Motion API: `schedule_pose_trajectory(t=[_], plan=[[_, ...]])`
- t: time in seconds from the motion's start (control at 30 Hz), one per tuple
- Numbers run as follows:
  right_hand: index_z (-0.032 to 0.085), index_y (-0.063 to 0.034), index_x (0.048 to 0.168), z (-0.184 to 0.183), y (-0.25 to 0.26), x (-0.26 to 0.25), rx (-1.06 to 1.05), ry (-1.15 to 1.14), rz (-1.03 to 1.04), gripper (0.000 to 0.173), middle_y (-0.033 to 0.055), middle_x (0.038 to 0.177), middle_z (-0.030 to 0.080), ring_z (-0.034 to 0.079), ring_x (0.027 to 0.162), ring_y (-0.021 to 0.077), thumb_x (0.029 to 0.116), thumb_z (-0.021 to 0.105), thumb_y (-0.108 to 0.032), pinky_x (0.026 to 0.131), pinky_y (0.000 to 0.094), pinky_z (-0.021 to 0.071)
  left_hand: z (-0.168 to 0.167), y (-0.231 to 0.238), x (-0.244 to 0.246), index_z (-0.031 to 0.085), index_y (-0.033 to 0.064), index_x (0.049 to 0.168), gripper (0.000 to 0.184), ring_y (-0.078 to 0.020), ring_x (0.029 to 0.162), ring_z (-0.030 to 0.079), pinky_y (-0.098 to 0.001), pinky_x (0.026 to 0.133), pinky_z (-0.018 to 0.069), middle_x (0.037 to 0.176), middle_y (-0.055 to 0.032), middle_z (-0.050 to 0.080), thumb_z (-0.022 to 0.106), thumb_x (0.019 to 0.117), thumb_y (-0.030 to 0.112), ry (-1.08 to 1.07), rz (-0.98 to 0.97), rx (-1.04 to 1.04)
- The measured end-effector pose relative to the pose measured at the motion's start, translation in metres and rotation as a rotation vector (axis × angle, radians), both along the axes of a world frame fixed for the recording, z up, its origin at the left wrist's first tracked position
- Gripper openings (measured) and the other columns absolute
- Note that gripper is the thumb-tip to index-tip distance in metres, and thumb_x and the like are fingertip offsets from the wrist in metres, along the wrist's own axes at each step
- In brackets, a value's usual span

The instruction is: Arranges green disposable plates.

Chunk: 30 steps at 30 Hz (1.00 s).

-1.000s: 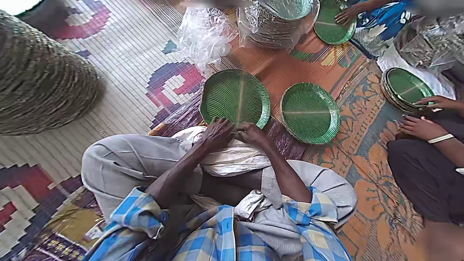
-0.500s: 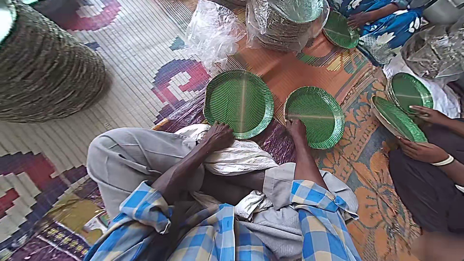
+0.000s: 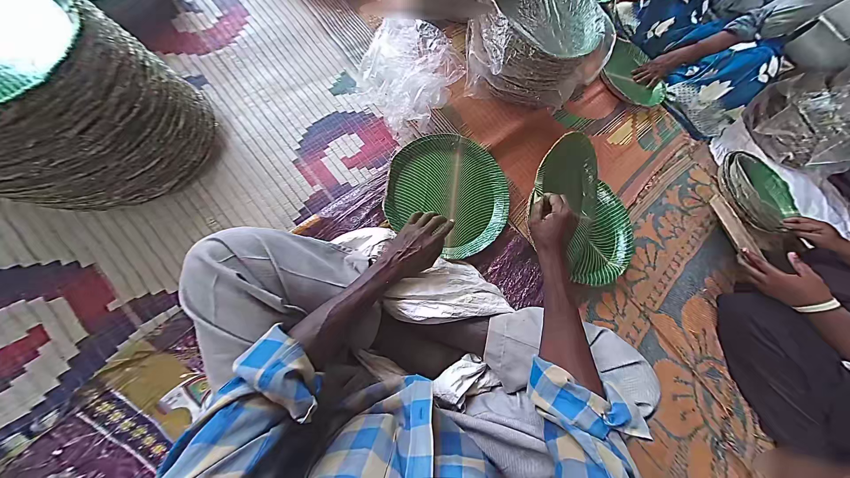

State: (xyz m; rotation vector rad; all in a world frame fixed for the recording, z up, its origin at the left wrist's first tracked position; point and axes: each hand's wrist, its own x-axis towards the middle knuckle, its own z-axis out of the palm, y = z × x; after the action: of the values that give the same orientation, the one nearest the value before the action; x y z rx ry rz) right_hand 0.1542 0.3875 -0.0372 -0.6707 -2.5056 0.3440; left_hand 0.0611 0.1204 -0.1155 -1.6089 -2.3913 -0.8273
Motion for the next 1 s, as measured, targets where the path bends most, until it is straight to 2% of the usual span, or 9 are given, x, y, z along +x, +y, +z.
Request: schedule_pose_trajectory(t=[0.1,0.2,0.3,0.37,0.47,0.53,0.63,0.87,1.0], plan=[[0.072,0.0051,0.105,-0.012,-0.074,0.000,-0.177,-0.005,0.456,0.017,0.0215,0.098,0.068,0.069,0.083,0.0331,0.0988,0.062,-0.008,0.074,0.0504,0.0591,0.006,0.004,0.001,0.065,0.0098,0.133,0.040,-0.0339,0.127,0.060,-0.0509,0.110,0.0407,0.131,-0.0183,0.065,0.051,0.0973,0.019,0.220,0.039,0.265],[0.074,0.0052,0.099,-0.054,-0.104,-0.014,-0.384,-0.304,0.674,0.019,0.0204,0.095,0.073,0.072,0.088,0.0343,0.0963,0.065,-0.011,0.082,0.0542,0.0573,0.002,-0.003,0.000,0.065,0.0092,0.136,0.043,-0.0373,0.132,0.056,-0.0603,0.112,0.0364,0.136,-0.0187,0.063,0.055,0.0959,0.020,0.091,0.065,-0.049],[0.075,0.0020,0.107,-0.062,-0.070,-0.011,-0.304,-0.430,0.470,0.022,0.0210,0.106,0.073,0.071,0.100,0.0361,0.1006,0.064,-0.017,0.092,0.0557,0.0556,-0.001,-0.005,-0.003,0.073,0.0013,0.109,0.035,-0.0416,0.113,0.065,-0.0662,0.117,0.0278,0.109,-0.0211,0.071,0.051,0.1030,0.028,-0.200,0.099,-0.586],[0.074,0.0038,0.110,-0.057,-0.023,-0.005,-0.206,-0.313,0.159,0.028,0.0246,0.113,0.070,0.069,0.104,0.0407,0.1004,0.066,-0.022,0.093,0.0589,0.0542,0.006,0.002,-0.003,0.073,0.0016,0.105,0.037,-0.0392,0.109,0.067,-0.0636,0.119,0.0248,0.104,-0.0195,0.072,0.047,0.1051,0.029,-0.244,0.102,-0.697],[0.067,0.0055,0.126,-0.053,0.027,0.007,-0.255,-0.439,-0.182,0.047,0.0309,0.130,0.061,0.060,0.122,0.0471,0.1003,0.067,-0.035,0.099,0.0644,0.0474,0.007,0.004,-0.004,0.073,0.0011,0.105,0.040,-0.0390,0.110,0.066,-0.0627,0.120,0.0238,0.105,-0.0200,0.072,0.044,0.1068,0.028,-0.254,0.110,-0.698],[0.064,0.0056,0.131,-0.060,0.039,0.016,-0.359,-0.535,-0.260,0.047,0.0317,0.138,0.057,0.056,0.129,0.0477,0.1018,0.065,-0.031,0.105,0.0646,0.0456,0.007,0.003,-0.003,0.073,0.0016,0.106,0.040,-0.0389,0.110,0.066,-0.0620,0.119,0.0252,0.106,-0.0197,0.072,0.044,0.1068,0.029,-0.265,0.111,-0.702],[0.068,0.0022,0.128,-0.071,0.044,0.017,-0.417,-0.502,-0.297,0.034,0.0277,0.135,0.062,0.058,0.128,0.0442,0.1036,0.061,-0.021,0.107,0.0607,0.0450,0.009,0.000,-0.003,0.073,0.0022,0.106,0.039,-0.0386,0.109,0.067,-0.0615,0.117,0.0287,0.106,-0.0194,0.072,0.045,0.1065,0.030,-0.279,0.105,-0.688],[0.072,0.0011,0.121,-0.066,0.048,0.019,-0.442,-0.417,-0.421,0.032,0.0271,0.126,0.068,0.063,0.122,0.0438,0.1086,0.050,-0.019,0.104,0.0620,0.0460,0.012,0.001,-0.003,0.072,0.0021,0.109,0.042,-0.0382,0.112,0.066,-0.0600,0.117,0.0303,0.108,-0.0197,0.072,0.042,0.1077,0.031,-0.305,0.084,-0.712],[0.071,0.0059,0.115,-0.028,0.027,0.007,-0.101,-0.157,-0.345,0.033,0.0286,0.120,0.069,0.066,0.114,0.0449,0.1080,0.046,-0.015,0.100,0.0601,0.0484,0.007,-0.002,-0.003,0.070,0.0039,0.120,0.035,-0.0377,0.112,0.066,-0.0598,0.114,0.0344,0.110,-0.0191,0.071,0.047,0.1055,0.026,-0.249,0.075,-0.554]])
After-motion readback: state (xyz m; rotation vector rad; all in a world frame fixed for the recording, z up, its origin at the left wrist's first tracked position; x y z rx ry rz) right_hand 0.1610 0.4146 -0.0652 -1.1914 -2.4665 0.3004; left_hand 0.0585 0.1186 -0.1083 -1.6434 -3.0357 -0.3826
